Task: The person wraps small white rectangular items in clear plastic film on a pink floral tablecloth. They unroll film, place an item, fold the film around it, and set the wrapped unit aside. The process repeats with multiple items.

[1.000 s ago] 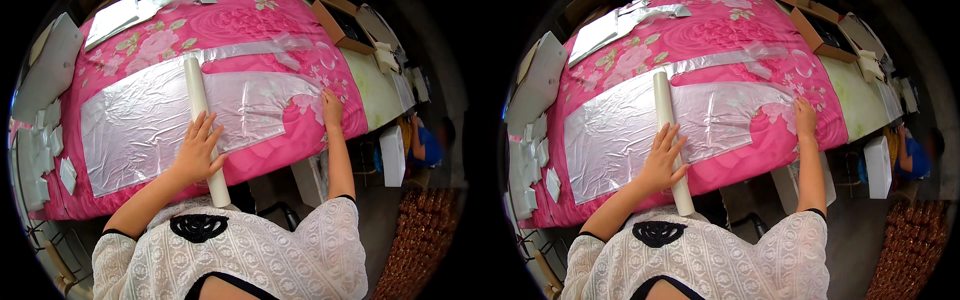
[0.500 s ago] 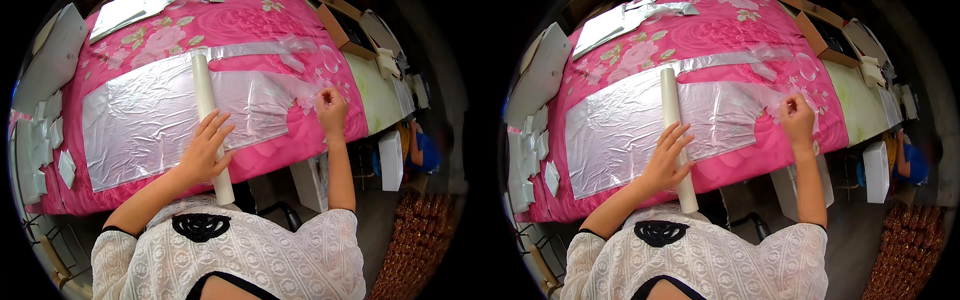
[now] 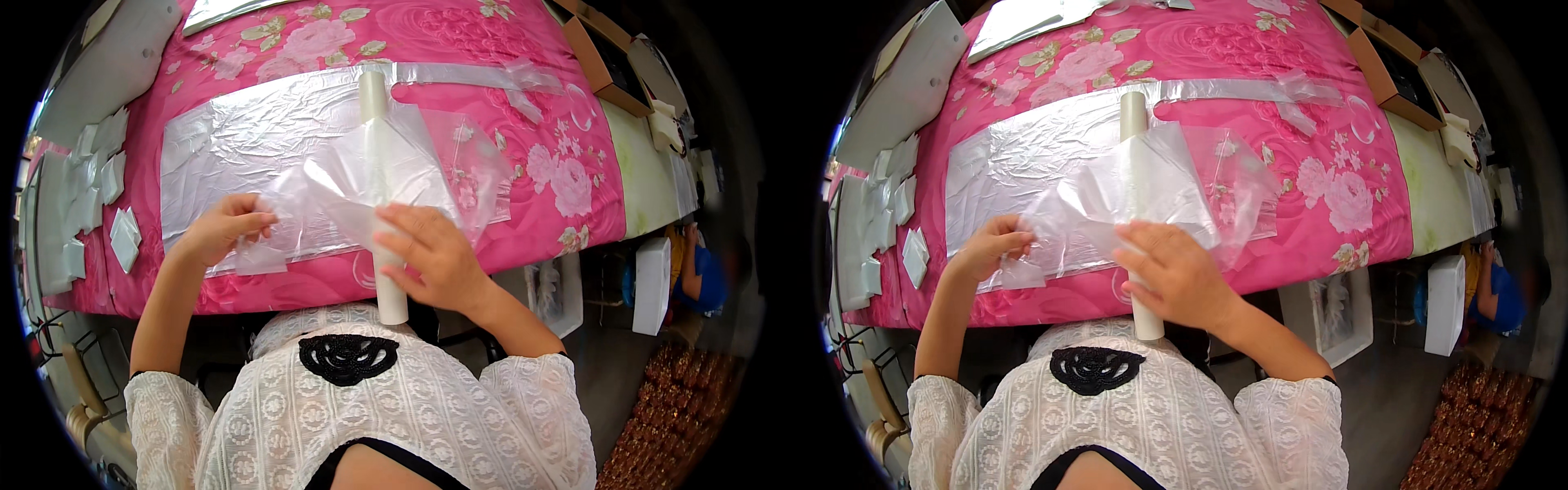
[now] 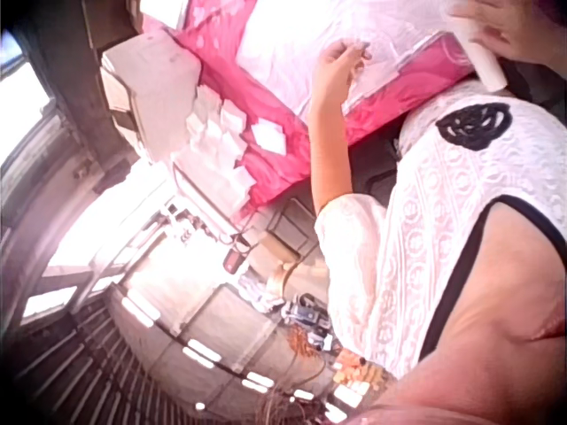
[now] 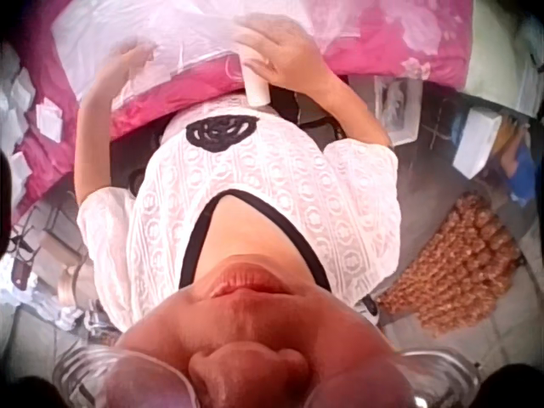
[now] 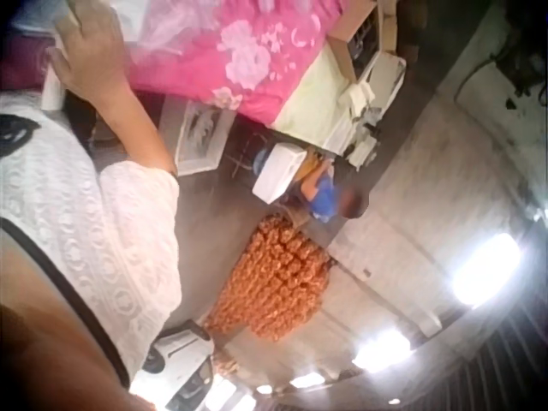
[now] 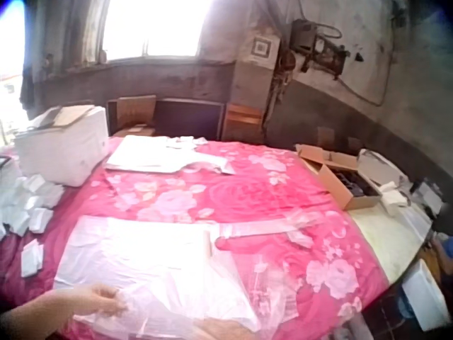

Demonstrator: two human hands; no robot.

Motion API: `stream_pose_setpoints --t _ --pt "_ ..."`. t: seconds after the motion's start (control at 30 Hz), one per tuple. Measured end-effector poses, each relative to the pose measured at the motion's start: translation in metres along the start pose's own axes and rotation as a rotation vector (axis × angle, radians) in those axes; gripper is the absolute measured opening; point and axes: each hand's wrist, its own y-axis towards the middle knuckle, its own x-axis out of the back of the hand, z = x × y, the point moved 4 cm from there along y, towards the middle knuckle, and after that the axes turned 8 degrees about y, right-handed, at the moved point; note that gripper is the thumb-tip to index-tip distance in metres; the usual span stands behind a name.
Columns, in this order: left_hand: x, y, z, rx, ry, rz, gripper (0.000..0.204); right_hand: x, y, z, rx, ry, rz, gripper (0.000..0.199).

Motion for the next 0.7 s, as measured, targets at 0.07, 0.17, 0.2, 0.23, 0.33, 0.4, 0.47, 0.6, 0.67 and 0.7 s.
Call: stream_pose_setpoints --t 0.07,0.17,0.2,0.23,0.33,0.4,0.47,0.6,0.67,0.7 --pt "0.034 -0.021 0.024 0.039 -0.07 -0.122 0.02 0.003 -0.012 -0.032 -0.187 -0.046 0.039 0.049" --pt "0.054 -0.038 0.039 0.04 -0.183 -0.237 0.019 0.001 -0.041 -0.066 -0.328 -0.134 0.16 0.056" --pt "0.055 -0.04 0.04 0.051 -0.177 -0.263 0.019 0.001 -0.048 -0.07 -0.349 -0.164 0.214 0.057" --pt "0.056 -0.041 0.041 0.062 -0.171 -0.289 0.018 0.004 -0.051 -0.069 -0.348 -0.222 0.193 0.058" --pt "0.054 -0.033 0.041 0.065 -0.036 -0.276 0.017 0.007 -0.038 -0.061 -0.322 -0.224 -0.003 0.06" --pt "0.055 -0.028 0.039 0.06 0.04 -0.235 0.016 -0.002 -0.007 -0.041 -0.237 -0.175 -0.052 0.061" --pt "0.055 -0.027 0.036 0.031 0.145 -0.242 0.016 -0.026 0.029 -0.019 -0.189 -0.07 -0.028 0.06" --pt "0.058 -0.021 0.04 0.028 0.182 -0.276 0.015 -0.089 0.076 -0.011 -0.222 -0.068 0.116 0.057" --pt "0.059 -0.019 0.04 0.035 0.149 -0.277 0.012 -0.104 0.085 -0.02 -0.284 -0.027 0.257 0.054" --pt "0.06 -0.019 0.041 0.037 0.13 -0.278 0.011 -0.108 0.086 -0.025 -0.307 0.022 0.335 0.052"
